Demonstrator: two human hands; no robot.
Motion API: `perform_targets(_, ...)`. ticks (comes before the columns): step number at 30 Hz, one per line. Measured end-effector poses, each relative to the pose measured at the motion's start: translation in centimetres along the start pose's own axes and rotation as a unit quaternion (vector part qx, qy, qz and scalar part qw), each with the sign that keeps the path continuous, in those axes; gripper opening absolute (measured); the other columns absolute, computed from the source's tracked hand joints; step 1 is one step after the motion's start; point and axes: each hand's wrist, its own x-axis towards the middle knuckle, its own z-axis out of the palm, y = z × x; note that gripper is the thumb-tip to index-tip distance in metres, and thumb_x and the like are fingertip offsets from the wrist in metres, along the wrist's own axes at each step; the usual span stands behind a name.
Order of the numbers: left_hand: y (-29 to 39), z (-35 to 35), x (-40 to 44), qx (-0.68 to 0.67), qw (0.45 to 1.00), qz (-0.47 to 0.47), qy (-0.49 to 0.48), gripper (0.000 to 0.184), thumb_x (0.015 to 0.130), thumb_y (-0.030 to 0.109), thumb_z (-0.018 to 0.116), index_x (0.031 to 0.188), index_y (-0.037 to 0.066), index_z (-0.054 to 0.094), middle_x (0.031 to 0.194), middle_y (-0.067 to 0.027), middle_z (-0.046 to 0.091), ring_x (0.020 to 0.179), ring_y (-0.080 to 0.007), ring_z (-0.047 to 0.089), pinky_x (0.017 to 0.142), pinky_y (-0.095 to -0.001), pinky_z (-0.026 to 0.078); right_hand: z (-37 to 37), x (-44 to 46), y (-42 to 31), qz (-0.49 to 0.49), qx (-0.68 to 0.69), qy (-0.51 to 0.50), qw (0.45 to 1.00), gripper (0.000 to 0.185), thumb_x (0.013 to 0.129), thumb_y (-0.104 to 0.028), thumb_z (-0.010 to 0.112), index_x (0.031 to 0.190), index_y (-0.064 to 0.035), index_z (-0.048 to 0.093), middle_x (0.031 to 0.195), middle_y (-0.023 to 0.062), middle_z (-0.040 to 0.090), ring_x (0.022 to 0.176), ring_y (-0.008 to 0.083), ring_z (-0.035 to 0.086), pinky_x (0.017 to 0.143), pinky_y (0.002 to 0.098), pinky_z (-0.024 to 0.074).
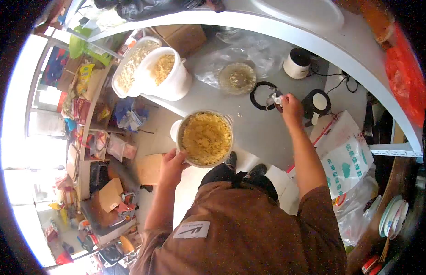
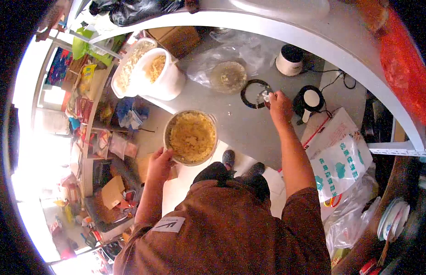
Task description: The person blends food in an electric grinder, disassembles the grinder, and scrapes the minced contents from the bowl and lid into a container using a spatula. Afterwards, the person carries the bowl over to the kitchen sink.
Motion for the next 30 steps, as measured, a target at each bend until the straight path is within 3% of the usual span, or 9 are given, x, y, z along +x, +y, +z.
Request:
perform_targets(5,1.5,-2.0,0.1,-0.046,0.999,0.007,0.02,0.025,0.089,0.015,0.058,0.105,-0.004,0.058,0.1,-0.0113,0.065,0.086,-0.0188,0.064,0.075,-0.0308,0.053,-1.1,-0.8,-0.8,0.028,-0.007,-0.052,0.998,0.036,0.088,-0.036,0.056,0.098,-0.0023,0.062,0.092,0.0197,0.065,0.088,0.0401,0.06,0.078,0.0473,0.0461)
perform_targets(8,3.9,-2.2,0.5,-0.04,0.999,0.017,0.008,0.025,0.089,0.017,0.058,0.105,-0.003,0.059,0.096,-0.008,0.065,0.078,-0.0153,0.061,0.068,-0.0283,0.049,-2.9,-2.2,-3.2,-0.056,-0.196,0.078,0.976,0.036,0.088,-0.033,0.057,0.109,-0.0032,0.06,0.103,0.0195,0.062,0.096,0.0391,0.057,0.083,0.0453,0.0456)
perform_targets(10,5.2,-2.8,1.4,-0.029,0.999,0.026,0.013,0.026,0.089,0.02,0.058,0.105,-0.001,0.06,0.091,-0.0046,0.065,0.07,-0.012,0.058,0.061,-0.0255,0.045,-3.6,-3.3,-5.7,-0.183,-0.065,0.119,0.974,0.036,0.089,-0.017,0.056,0.123,-0.0043,0.054,0.116,0.0185,0.056,0.105,0.0373,0.054,0.089,0.0433,0.0443)
perform_targets(11,6.1,-3.4,2.5,-0.017,0.999,0.028,-0.023,0.026,0.09,0.019,0.058,0.105,-0.003,0.058,0.095,-0.0081,0.065,0.079,-0.015,0.061,0.07,-0.0286,0.049,-3.9,-3.8,-8.1,-0.193,-0.062,0.119,0.972,0.036,0.089,-0.017,0.056,0.123,-0.0043,0.054,0.116,0.0185,0.056,0.105,0.0373,0.054,0.089,0.0433,0.0443)
perform_targets(13,8.0,-3.9,4.2,0.005,0.998,0.028,-0.063,0.029,0.091,0.021,0.058,0.104,-0.005,0.058,0.097,-0.0103,0.064,0.089,-0.0175,0.063,0.08,-0.0312,0.052,-4.4,-5.3,-14.2,-0.198,0.173,-0.075,0.962,0.043,0.086,0.001,0.052,0.129,-0.0048,0.051,0.122,0.0174,0.054,0.112,0.034,0.052,0.095,0.041,0.043)
perform_targets(16,10.7,-6.1,7.8,0.05,0.99,0.025,-0.128,0.029,0.091,0.022,0.058,0.104,-0.004,0.058,0.096,-0.0089,0.064,0.088,-0.0166,0.062,0.079,-0.0312,0.052,-3.8,-5.8,-21.9,-0.233,0.236,-0.153,0.931,0.052,0.081,0.011,0.048,0.131,-0.0057,0.049,0.126,0.0163,0.052,0.117,0.0314,0.051,0.097,0.0381,0.043)
perform_targets(21,15.7,-10.9,12.8,0.086,0.98,0.013,-0.177,0.032,0.087,0.023,0.061,0.105,-0.003,0.059,0.094,-0.0069,0.063,0.084,-0.0143,0.061,0.075,-0.029,0.051,-1.4,-3.0,-29.7,-0.452,0.089,-0.105,0.881,0.047,0.064,0.01,0.067,0.109,-0.0047,0.063,0.113,0.0096,0.062,0.101,0.0287,0.061,0.088,0.0377,0.0503)
perform_targets(26,19.4,-15.9,17.9,0.087,0.973,0.029,-0.214,0.037,0.09,0.03,0.058,0.11,-0.001,0.057,0.096,-0.0086,0.063,0.077,-0.0163,0.063,0.072,-0.029,0.053,2.4,-1.4,-35.1,-0.486,0.077,-0.048,0.869,0.04,0.066,0.009,0.067,0.104,-0.0056,0.064,0.105,0.0101,0.065,0.092,0.029,0.063,0.078,0.0367,0.0525)
perform_targets(30,22.6,-17.7,20.6,0.051,0.971,0.099,-0.21,0.06,0.097,0.046,0.041,0.134,-0.001,0.04,0.087,-0.013,0.062,0.065,-0.0188,0.062,0.057,-0.0309,0.055,6.5,0.9,-38.3,-0.417,0.128,0.0,0.9,0.027,0.074,0.004,0.067,0.1,-0.0045,0.065,0.094,0.013,0.066,0.082,0.0307,0.064,0.07,0.0356,0.0522)
